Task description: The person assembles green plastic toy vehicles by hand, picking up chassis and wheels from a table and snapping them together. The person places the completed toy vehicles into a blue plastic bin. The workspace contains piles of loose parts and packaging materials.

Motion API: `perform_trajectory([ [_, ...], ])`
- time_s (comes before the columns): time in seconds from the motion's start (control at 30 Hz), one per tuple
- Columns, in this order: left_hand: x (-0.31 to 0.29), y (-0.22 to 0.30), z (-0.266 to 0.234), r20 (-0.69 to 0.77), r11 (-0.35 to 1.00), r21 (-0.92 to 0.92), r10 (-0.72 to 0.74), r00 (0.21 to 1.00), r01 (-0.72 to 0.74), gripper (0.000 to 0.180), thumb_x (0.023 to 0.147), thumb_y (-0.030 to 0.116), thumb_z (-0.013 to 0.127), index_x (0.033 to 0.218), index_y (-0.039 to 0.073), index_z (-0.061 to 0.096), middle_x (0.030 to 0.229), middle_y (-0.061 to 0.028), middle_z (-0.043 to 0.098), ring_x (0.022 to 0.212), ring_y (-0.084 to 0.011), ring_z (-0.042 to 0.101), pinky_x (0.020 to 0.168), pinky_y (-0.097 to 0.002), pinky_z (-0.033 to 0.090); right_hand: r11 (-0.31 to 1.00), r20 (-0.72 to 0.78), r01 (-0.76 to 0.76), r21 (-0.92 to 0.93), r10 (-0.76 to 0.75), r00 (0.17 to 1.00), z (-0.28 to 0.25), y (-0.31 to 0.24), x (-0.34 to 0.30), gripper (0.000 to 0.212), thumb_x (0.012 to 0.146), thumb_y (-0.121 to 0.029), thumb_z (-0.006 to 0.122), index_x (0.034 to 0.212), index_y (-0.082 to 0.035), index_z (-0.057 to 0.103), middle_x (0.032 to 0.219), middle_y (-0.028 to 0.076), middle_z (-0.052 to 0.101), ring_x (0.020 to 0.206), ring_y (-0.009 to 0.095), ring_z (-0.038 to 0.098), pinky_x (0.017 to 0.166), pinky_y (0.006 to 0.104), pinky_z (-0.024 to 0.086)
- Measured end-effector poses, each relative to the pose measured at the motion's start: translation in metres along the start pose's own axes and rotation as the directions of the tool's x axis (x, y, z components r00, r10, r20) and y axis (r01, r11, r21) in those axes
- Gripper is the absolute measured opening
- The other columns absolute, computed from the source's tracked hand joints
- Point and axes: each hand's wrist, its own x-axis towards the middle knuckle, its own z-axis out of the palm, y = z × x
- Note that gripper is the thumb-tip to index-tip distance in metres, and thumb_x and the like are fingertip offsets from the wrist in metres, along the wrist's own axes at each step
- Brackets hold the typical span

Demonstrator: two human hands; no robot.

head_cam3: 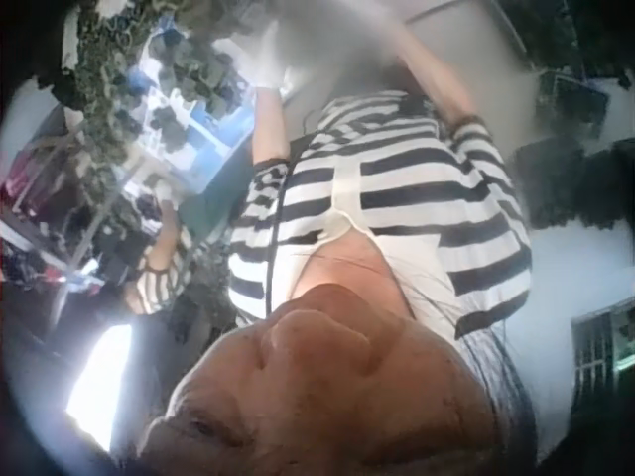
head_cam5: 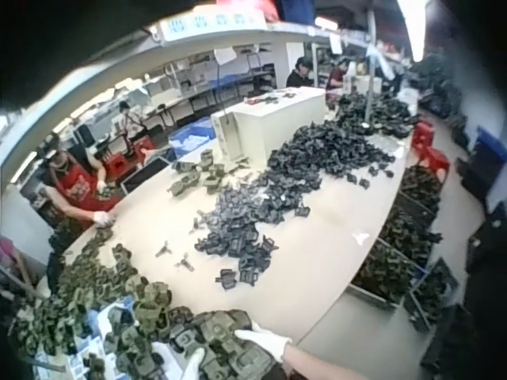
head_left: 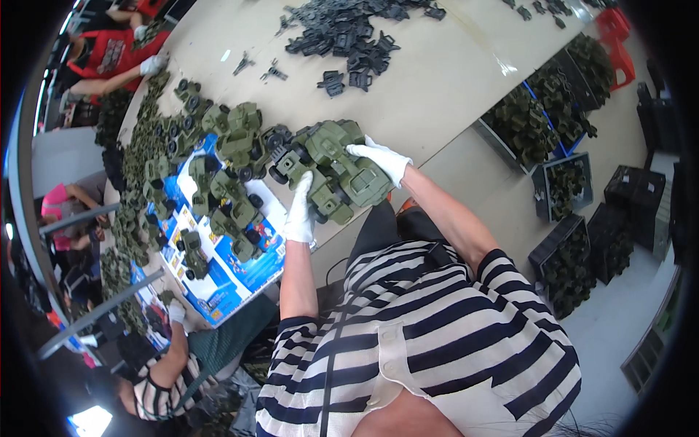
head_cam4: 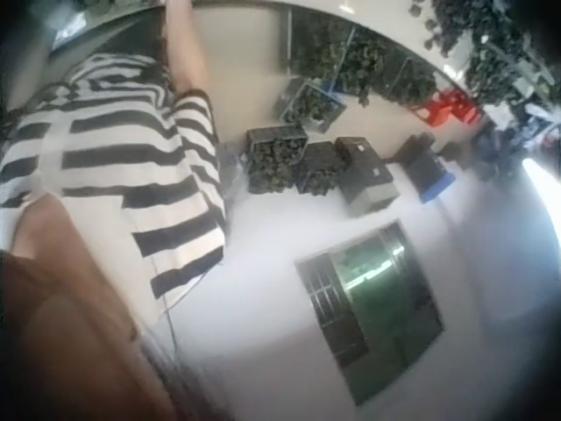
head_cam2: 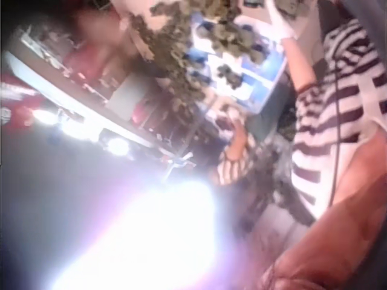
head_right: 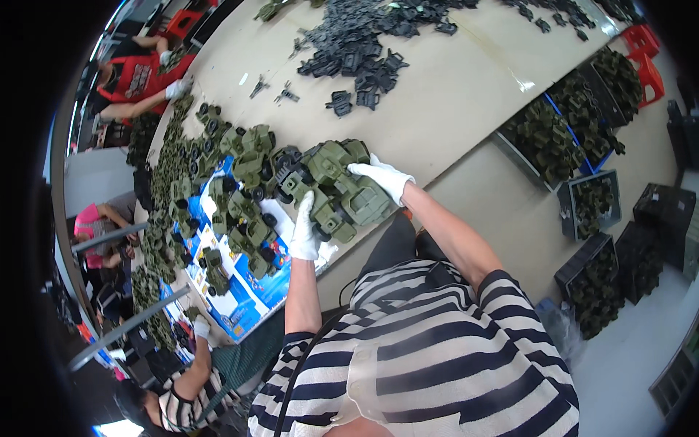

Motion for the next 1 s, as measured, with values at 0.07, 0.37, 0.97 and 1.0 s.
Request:
perform_trajectory([
  [0.07, 0.006, 0.009, 0.012, 0.059, 0.996, -0.004, -0.093, 0.994, 0.093, 0.052, 0.095, 0.039, 0.065, 0.136, 0.010, 0.054, 0.129, -0.0058, 0.062, 0.116, -0.0202, 0.059, 0.100, -0.0401, 0.048, 0.994, -0.021, 0.085, 0.066, -0.084, 0.996, -0.014, 0.006, -0.009, 0.107, 0.083, -0.046, 0.075, 0.154, 0.005, 0.013, 0.152, 0.022, 0.036, 0.137, 0.026, 0.041, 0.108, 0.0353, 0.041],
  [0.37, -0.033, 0.003, 0.227, 0.476, 0.945, 0.323, -0.202, 0.856, 0.043, 0.053, 0.098, 0.038, 0.060, 0.141, 0.008, 0.049, 0.135, -0.0065, 0.057, 0.122, -0.0204, 0.056, 0.103, -0.0395, 0.047, 0.867, -0.461, 0.464, 0.183, -0.341, 0.819, -0.119, -0.007, -0.195, 0.092, 0.090, -0.041, 0.067, 0.156, -0.002, 0.016, 0.158, 0.016, 0.030, 0.143, 0.025, 0.031, 0.117, 0.0344, 0.027],
  [0.97, 0.026, -0.528, 0.840, 0.597, 0.557, 0.802, -0.737, 0.317, -0.215, 0.039, 0.097, 0.020, 0.061, 0.131, 0.001, 0.057, 0.128, -0.0071, 0.063, 0.118, -0.0167, 0.059, 0.105, -0.0306, 0.045, 0.226, -0.869, 0.869, 0.441, -0.134, 0.476, -0.685, 0.201, -0.575, 0.050, 0.101, -0.025, 0.055, 0.146, -0.008, 0.043, 0.136, 0.009, 0.058, 0.116, 0.020, 0.063, 0.096, 0.0341, 0.055],
  [1.0, 0.041, -0.574, 0.870, 0.603, 0.563, 0.797, -0.757, 0.253, -0.218, 0.038, 0.097, 0.018, 0.060, 0.130, 0.000, 0.057, 0.128, -0.0079, 0.063, 0.119, -0.0175, 0.059, 0.106, -0.0305, 0.044, 0.212, -0.893, 0.883, 0.419, -0.080, 0.443, -0.725, 0.223, -0.588, 0.049, 0.101, -0.026, 0.055, 0.146, -0.009, 0.043, 0.136, 0.008, 0.058, 0.116, 0.019, 0.063, 0.095, 0.0344, 0.055],
])
